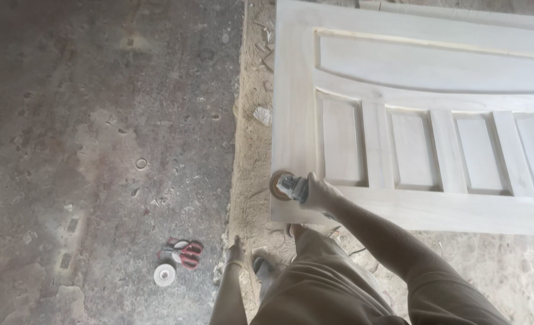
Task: The person uses an electric orbital sander to smooth the surface of a wooden door. They systematically move the sander across the door's panels and frame, generating sawdust as they work.
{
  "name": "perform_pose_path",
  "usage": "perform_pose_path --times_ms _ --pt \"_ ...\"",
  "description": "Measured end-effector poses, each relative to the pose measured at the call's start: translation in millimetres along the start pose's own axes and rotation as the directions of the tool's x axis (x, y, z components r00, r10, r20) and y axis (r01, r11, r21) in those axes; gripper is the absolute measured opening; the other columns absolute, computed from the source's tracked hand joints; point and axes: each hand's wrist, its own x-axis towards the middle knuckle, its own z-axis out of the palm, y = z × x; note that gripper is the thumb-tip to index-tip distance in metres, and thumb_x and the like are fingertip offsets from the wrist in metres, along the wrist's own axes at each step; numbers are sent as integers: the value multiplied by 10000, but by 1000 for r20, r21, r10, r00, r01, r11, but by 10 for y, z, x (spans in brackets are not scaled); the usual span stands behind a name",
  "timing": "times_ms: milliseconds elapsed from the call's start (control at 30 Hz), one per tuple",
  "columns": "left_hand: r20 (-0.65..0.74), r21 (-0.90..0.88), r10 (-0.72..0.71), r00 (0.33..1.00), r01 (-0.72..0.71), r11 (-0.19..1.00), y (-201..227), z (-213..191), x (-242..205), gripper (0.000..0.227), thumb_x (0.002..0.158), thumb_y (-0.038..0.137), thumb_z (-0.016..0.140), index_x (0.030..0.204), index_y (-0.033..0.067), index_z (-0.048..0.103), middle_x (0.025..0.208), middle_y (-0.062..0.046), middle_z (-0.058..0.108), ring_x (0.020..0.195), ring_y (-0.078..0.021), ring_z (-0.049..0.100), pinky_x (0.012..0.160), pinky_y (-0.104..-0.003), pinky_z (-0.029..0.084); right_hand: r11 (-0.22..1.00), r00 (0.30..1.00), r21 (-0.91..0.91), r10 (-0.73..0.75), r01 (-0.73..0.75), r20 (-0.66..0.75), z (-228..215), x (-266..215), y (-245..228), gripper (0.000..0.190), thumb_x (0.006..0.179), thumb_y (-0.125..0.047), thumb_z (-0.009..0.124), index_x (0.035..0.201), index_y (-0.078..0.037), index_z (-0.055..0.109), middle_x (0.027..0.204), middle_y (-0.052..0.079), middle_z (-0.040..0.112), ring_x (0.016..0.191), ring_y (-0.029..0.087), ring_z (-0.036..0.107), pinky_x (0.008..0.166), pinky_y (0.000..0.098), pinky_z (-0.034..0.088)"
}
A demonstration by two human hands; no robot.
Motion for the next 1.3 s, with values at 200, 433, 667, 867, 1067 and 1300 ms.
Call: perform_pose_path --times_ms 200,433,667,867,1067,1300 --pt "-17 -305 36 999 -40 951 1021 -55 410 686 1104 514 234 1297 -15 626 1119 -280 688 899 -386 679 740 -498 576 996 992 18 89 -88 -94 -621 912 116 819 687 -294 847 1254 143 448 1083 270 695 1029 343 727 878 388 609" --pt "-144 -63 212 967 -223 973 2397 -261 758 851 947 587 530 1577 116 206 1552 -213 368 1316 -391 504 976 -510 534 988 984 53 148 -143 -94 -1495 2105 55 895 711 -317 827 1296 191 378 1088 261 690 994 335 744 839 376 634" --pt "-80 -125 -4 997 -6 992 3054 -501 980 901 880 617 631 1534 95 298 1426 -172 539 1159 -336 674 916 -442 621 969 966 109 235 -223 -111 -2466 3726 289 892 730 -305 826 1348 140 361 1116 248 668 1022 337 720 840 384 639" --pt "-234 -99 28 972 -53 994 2992 -428 1207 765 873 584 645 1456 129 450 1260 -156 658 1004 -358 725 826 -457 618 860 933 -462 -321 215 -164 -3330 5149 486 509 788 -344 741 1260 -171 657 1250 160 668 1116 346 665 1016 434 534" --pt "-279 -147 20 960 -63 987 3027 -390 1404 682 909 537 629 1453 156 478 1194 -171 685 962 -370 723 793 -469 609 944 986 -329 -47 -8 -159 -3713 5834 462 559 827 -429 710 1297 -140 620 1213 187 657 1084 339 650 1033 435 507" --pt "-295 -197 43 954 -105 975 2897 -295 1298 628 936 515 562 1456 170 491 1247 -159 671 1004 -367 717 803 -468 603 868 888 -377 -416 323 -197 -2859 5028 355 703 658 -393 858 1246 -118 590 1108 149 684 1033 323 653 1051 499 422"
